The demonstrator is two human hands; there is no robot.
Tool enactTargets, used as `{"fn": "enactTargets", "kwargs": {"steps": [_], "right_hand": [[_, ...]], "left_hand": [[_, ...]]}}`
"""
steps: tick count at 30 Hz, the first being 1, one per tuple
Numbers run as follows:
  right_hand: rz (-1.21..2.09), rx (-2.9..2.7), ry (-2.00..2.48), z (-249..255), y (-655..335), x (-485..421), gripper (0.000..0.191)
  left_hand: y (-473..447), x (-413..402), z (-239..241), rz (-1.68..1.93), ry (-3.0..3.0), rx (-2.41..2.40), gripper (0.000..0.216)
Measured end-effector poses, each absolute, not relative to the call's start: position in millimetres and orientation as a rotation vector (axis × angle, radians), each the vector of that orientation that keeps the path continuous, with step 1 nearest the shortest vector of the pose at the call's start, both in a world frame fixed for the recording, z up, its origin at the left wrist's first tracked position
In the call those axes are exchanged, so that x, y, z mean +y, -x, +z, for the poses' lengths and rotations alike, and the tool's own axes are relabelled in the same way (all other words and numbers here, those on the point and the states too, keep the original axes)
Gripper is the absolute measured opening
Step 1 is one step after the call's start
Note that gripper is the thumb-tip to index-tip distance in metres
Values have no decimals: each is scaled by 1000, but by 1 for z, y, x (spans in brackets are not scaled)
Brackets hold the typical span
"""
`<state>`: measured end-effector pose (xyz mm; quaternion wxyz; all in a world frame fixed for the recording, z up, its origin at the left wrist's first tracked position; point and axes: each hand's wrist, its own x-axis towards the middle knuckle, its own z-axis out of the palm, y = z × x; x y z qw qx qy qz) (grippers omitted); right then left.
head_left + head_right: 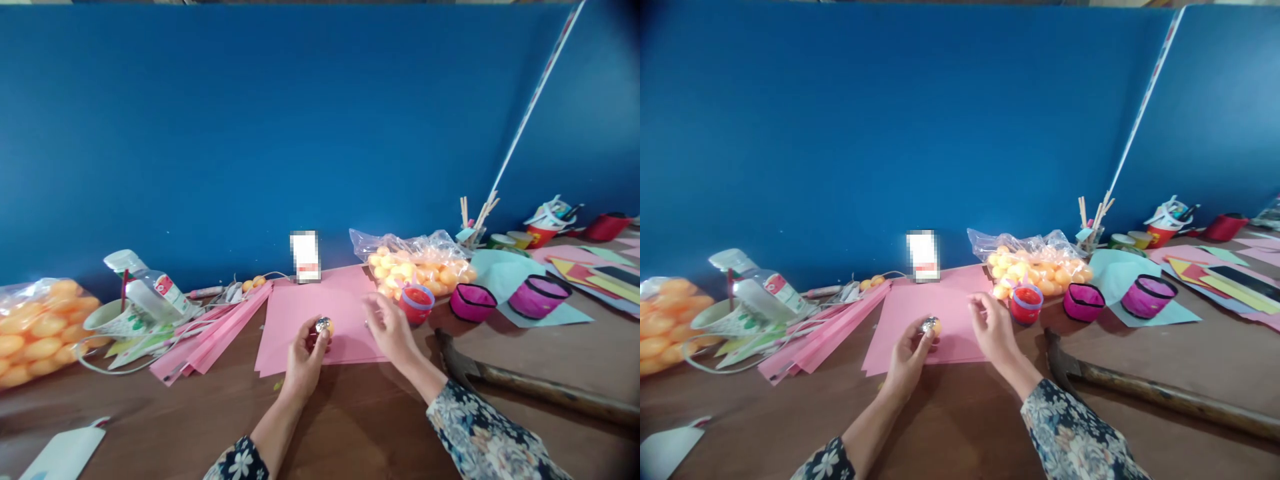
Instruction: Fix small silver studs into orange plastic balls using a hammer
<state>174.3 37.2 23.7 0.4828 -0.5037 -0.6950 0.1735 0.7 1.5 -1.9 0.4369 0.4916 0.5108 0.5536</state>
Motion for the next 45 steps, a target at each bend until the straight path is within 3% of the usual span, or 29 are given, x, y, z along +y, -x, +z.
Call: {"fn": "enactTargets", "kwargs": {"steps": [10, 26, 45], "right_hand": [[79, -2307, 1691, 31, -192, 40, 18], [114, -2321, 1928, 33, -199, 46, 25], [126, -2217, 1888, 23, -199, 47, 16]], "left_hand": [[-2, 1, -3, 1358, -1253, 1256, 43], [-1, 0, -1, 1343, -1252, 1229, 41], [-2, 0, -2, 1354, -1242, 1222, 43]]}}
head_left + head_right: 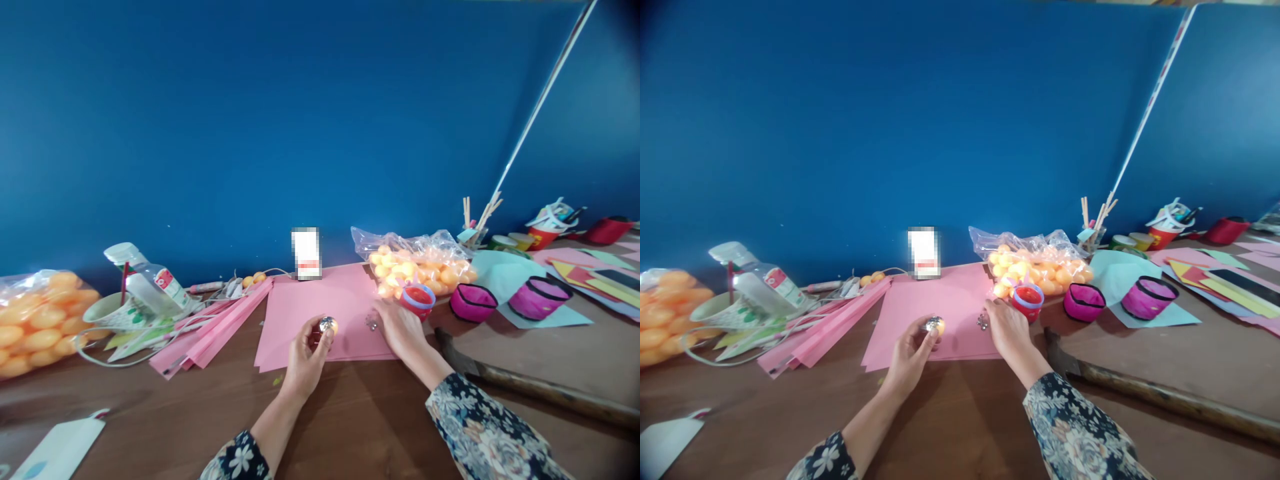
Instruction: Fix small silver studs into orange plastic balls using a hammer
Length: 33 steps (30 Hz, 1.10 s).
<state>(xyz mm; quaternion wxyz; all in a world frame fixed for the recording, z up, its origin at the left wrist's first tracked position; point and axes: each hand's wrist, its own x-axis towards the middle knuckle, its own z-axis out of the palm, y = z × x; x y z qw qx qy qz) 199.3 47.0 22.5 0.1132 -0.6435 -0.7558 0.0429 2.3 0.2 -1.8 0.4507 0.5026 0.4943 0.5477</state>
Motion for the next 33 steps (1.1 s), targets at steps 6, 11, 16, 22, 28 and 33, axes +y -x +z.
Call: {"fn": "enactTargets", "kwargs": {"steps": [6, 11, 16, 22, 28, 33], "right_hand": [[231, -2238, 1768, 23, -200, 47, 19], [274, -2222, 1733, 22, -201, 47, 18], [265, -2208, 1708, 18, -203, 48, 17], [185, -2147, 1705, 17, -202, 49, 17], [91, -2080, 1671, 16, -198, 49, 13], [97, -2066, 1610, 16, -197, 48, 10]], "left_hand": [[-2, 0, -3, 1353, -1247, 1219, 42], [-2, 0, -1, 1356, -1248, 1224, 43], [-2, -1, 0, 1346, -1266, 1226, 43], [-2, -2, 1, 1358, -1228, 1224, 44], [-2, -1, 3, 1358, -1233, 1227, 42], [-2, -1, 2, 1364, -1216, 1221, 43]]}}
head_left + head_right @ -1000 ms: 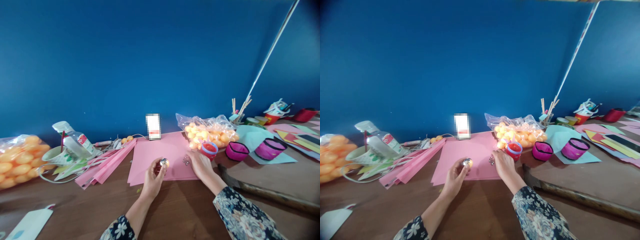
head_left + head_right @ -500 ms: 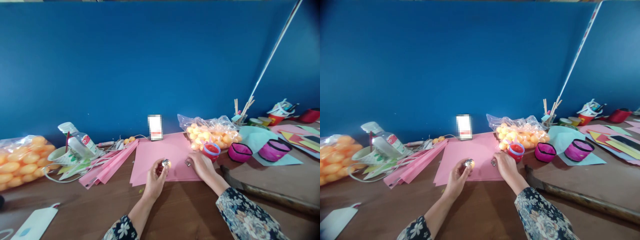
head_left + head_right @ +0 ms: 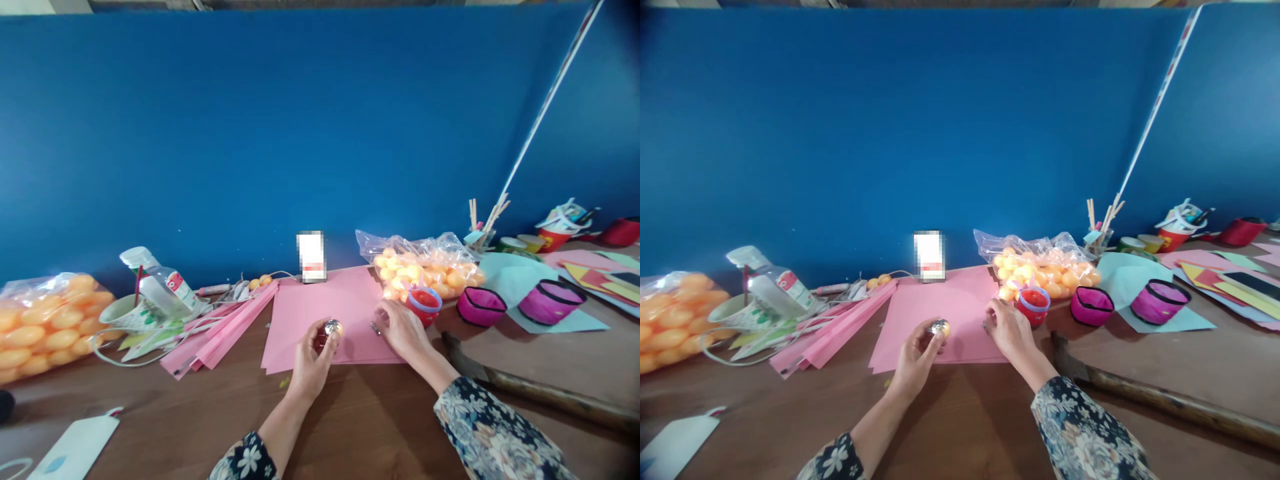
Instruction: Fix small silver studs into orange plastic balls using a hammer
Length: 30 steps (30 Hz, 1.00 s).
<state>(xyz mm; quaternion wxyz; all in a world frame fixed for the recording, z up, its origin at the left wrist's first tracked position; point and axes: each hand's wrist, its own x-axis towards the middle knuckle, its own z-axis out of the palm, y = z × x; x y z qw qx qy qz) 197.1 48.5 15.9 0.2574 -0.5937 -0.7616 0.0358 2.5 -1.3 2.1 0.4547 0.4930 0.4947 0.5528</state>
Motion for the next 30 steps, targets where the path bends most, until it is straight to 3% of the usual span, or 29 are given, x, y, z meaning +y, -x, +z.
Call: {"fn": "enactTargets", "kwargs": {"steps": [30], "right_hand": [[124, -2060, 1676, 7, -201, 51, 14]], "left_hand": [[-1, -2, 1, 1327, -1273, 1243, 41]]}}
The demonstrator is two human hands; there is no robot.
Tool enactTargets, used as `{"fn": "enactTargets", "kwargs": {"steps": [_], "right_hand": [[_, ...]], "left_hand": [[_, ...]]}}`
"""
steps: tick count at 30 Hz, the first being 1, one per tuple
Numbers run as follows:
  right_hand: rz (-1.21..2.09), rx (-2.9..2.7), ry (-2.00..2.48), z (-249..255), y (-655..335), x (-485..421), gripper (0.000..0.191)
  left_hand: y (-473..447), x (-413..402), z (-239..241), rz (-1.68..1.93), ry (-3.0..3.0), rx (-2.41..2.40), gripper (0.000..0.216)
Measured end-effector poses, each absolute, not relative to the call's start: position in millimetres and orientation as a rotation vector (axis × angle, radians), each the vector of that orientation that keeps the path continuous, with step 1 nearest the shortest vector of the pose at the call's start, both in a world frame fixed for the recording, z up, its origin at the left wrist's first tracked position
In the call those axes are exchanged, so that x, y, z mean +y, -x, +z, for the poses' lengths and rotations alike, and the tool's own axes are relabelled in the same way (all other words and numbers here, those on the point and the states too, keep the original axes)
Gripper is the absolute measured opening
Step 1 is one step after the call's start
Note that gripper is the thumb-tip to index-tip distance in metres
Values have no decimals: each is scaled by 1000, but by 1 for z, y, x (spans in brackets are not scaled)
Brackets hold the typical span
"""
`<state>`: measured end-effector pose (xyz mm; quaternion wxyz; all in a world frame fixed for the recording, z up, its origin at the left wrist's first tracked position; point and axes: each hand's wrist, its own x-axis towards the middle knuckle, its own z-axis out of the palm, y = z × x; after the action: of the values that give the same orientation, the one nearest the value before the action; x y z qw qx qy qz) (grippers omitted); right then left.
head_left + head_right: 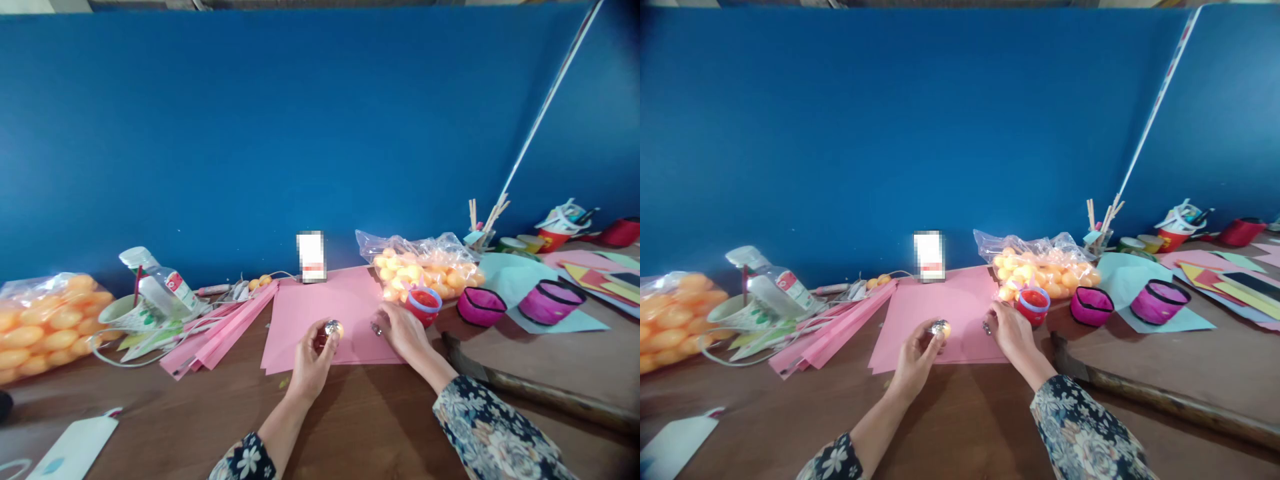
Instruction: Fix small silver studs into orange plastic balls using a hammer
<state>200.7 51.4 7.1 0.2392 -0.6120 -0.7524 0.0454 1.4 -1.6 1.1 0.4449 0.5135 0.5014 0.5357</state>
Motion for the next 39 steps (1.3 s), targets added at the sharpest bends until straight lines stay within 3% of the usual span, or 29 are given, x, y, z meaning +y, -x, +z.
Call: {"fn": "enactTargets", "kwargs": {"steps": [12, 39], "right_hand": [[-6, -2081, 1611, -1, -197, 52, 10], [37, -2097, 1624, 1, -198, 52, 11]], "left_hand": [[-2, -1, -2, 1324, -1285, 1220, 41], [-1, -1, -1, 1322, -1285, 1224, 41]]}}
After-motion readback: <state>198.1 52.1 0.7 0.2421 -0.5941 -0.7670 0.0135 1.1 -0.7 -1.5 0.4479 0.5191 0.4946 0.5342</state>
